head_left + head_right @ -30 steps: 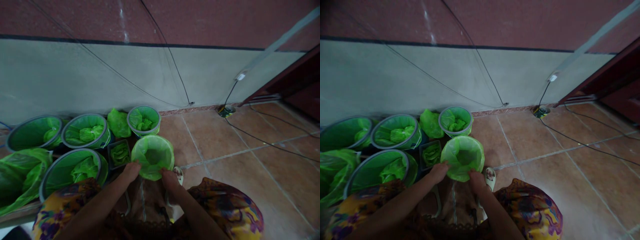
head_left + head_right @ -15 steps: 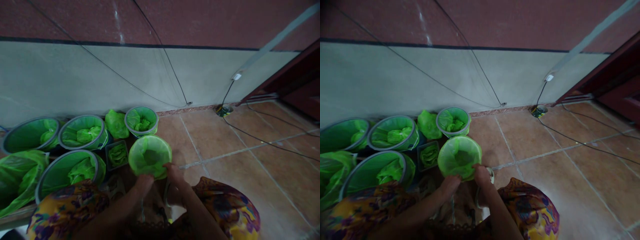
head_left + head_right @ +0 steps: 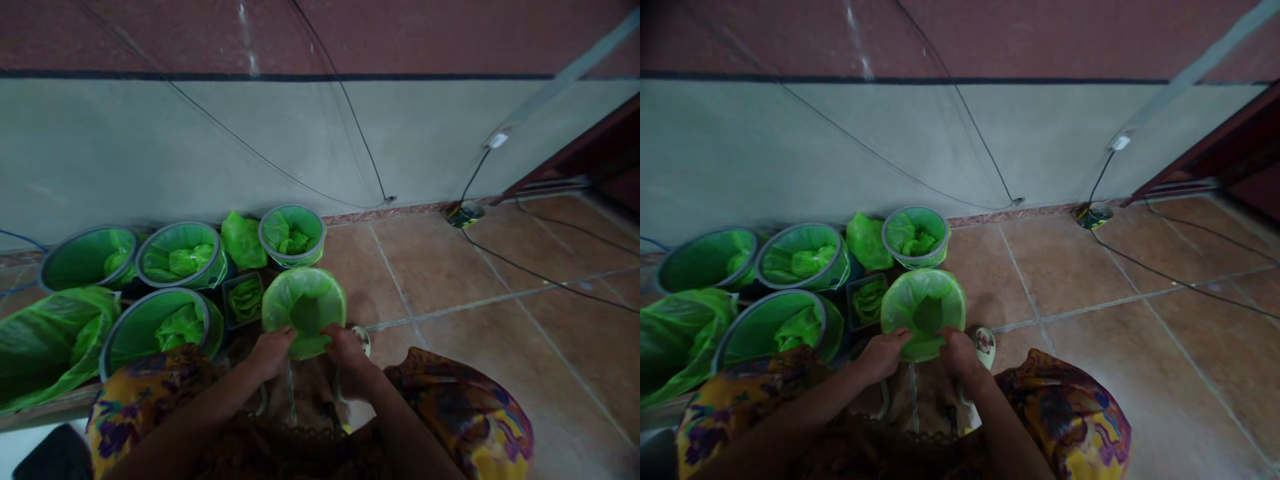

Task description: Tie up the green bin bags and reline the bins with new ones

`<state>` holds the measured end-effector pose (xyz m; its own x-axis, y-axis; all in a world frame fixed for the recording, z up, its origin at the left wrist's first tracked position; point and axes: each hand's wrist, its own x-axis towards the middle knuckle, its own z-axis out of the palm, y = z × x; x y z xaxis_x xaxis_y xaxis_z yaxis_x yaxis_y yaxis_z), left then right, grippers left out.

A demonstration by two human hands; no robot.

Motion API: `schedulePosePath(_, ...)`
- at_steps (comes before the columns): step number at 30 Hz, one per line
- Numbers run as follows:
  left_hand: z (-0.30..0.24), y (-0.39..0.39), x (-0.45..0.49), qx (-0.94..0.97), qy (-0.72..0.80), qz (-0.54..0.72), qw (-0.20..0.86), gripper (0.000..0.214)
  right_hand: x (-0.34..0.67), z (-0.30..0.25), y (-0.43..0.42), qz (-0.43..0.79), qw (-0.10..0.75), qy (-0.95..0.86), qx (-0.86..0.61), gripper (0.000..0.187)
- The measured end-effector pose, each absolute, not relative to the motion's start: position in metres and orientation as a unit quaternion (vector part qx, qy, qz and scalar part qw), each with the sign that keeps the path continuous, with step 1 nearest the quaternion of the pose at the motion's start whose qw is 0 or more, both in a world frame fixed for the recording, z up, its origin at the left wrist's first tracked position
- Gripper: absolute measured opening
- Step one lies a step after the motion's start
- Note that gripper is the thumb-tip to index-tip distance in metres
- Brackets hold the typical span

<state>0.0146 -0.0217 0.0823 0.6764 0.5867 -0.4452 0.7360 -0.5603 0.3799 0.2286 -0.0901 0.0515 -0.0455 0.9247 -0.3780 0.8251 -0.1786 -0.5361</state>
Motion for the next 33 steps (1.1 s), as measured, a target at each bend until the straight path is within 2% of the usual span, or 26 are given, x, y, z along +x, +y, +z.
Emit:
schedulePosePath(4, 0.071, -0.033, 0.005, 0.87, 0.38, -0.154, 0.275, 0.045, 0.22, 0.053, -0.097, 0.343, 0.008, -0.673, -0.655, 0.042)
schedulePosePath(9, 0.054, -0.024, -0.01, 0.863, 0.398, -0.155, 0.271, 0.034, 0.215, 0.046, -0.094, 0.325, -0.054, -0.668, -0.667, 0.026)
schedulePosePath(14, 0.042, -0.016, -0.014, 0.862, 0.4, -0.111, 0.292, 0.033, 0.224, 0.037, -0.088, 0.335, -0.029, -0.66, -0.672, 0.024)
schedulePosePath(21, 0.032, -0.01, -0.011, 0.828, 0.465, -0.137, 0.281, 0.032, 0.221, 0.034, -0.083, 0.299, -0.058, -0.583, -0.754, 0.023)
schedulePosePath(24, 0.038, -0.01, -0.007, 0.816, 0.496, -0.129, 0.268, 0.032, 0.216, 0.043, -0.084, 0.276, -0.027, -0.586, -0.762, 0.026)
schedulePosePath(29, 0.061, -0.02, 0.002, 0.822, 0.492, -0.074, 0.278, 0.032, 0.195, 0.058, -0.091, 0.284, 0.052, -0.676, -0.678, 0.03)
schedulePosePath(33, 0.064, -0.039, 0.005, 0.84, 0.426, -0.084, 0.325, 0.03, 0.177, 0.051, -0.098, 0.304, 0.05, -0.729, -0.612, 0.026)
